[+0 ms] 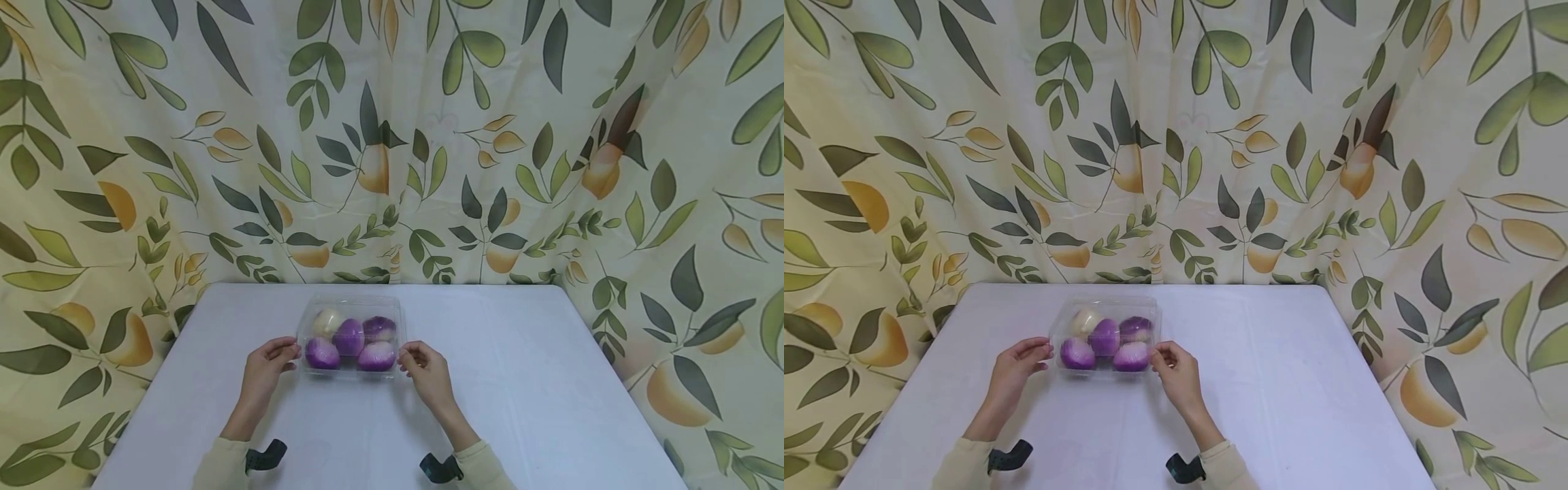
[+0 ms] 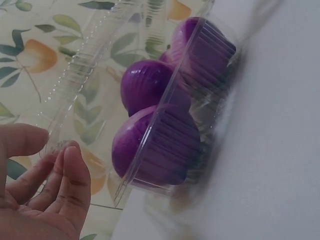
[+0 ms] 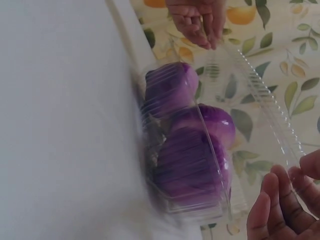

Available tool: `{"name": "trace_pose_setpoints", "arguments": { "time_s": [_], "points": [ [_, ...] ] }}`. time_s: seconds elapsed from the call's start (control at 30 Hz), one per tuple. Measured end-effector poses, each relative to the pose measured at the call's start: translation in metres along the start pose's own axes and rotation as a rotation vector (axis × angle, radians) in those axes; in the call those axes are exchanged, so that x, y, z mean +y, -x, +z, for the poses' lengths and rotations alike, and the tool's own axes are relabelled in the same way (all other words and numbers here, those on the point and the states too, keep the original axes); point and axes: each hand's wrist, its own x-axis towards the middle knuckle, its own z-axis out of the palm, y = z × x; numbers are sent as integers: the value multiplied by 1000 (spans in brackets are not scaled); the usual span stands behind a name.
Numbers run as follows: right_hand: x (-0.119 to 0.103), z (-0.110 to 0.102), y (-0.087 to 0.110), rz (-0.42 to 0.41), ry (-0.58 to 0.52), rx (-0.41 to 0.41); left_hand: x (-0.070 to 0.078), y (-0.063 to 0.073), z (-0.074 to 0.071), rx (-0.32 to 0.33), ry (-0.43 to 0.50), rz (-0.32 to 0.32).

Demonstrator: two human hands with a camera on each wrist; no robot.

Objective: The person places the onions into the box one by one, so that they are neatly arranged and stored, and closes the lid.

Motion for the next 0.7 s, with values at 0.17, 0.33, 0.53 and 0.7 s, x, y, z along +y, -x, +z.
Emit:
{"name": "trace_pose_setpoints", "arguments": {
  "time_s": [0.17, 0.33, 0.53, 0.7],
  "points": [
    [2, 1, 0, 32, -1, 12, -3, 1, 1, 0, -5, 5],
    [-6, 2, 5, 69, 4, 1, -6, 0, 2, 20, -34, -14],
    [-9, 3, 8, 95, 28, -13, -7, 0, 3, 36, -52, -32],
    [11, 5, 6, 100, 11, -1, -11, 3, 2, 51, -126, -40]
  ]
}}
